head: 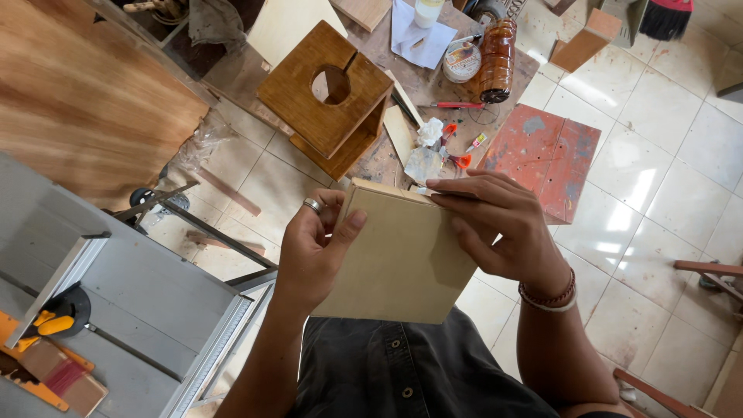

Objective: The person sands the edges and flat surfaces of a square wooden board using a piece of sandpaper.

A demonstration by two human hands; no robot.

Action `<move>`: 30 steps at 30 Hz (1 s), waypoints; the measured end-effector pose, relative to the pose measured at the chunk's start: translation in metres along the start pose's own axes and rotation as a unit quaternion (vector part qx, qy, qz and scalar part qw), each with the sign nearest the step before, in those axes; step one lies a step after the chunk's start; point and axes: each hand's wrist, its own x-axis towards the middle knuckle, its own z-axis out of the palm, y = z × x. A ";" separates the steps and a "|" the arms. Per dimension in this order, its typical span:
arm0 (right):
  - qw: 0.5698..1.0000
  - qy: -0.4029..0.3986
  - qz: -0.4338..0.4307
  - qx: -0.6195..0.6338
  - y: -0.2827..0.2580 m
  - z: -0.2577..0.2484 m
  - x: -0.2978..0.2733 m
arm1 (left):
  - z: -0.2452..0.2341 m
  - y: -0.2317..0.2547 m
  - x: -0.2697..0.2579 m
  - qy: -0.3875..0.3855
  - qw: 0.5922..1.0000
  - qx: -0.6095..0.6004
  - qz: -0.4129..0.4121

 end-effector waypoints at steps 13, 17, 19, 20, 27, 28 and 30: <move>0.997 0.041 -0.014 0.062 0.015 -0.021 -0.012 | 0.032 0.009 -0.001 0.007 1.000 0.017 0.014; 0.997 0.039 -0.007 0.071 0.020 -0.031 -0.018 | 0.045 -0.003 0.002 0.011 1.000 0.005 0.016; 0.997 0.031 -0.007 0.067 0.028 -0.036 -0.025 | 0.056 0.001 0.002 0.006 1.000 0.000 0.019; 0.998 0.024 -0.002 0.058 0.032 -0.038 -0.029 | 0.061 0.003 0.001 -0.005 1.000 -0.005 0.020; 0.997 0.012 0.039 0.062 0.039 -0.035 -0.044 | 0.091 0.006 -0.007 -0.018 0.999 0.014 0.045; 0.998 0.026 0.037 0.052 0.040 -0.032 -0.046 | 0.095 0.009 -0.007 -0.006 0.998 0.031 0.061; 0.998 0.042 0.034 0.042 0.037 -0.029 -0.047 | 0.103 0.012 -0.007 0.004 0.996 0.050 0.077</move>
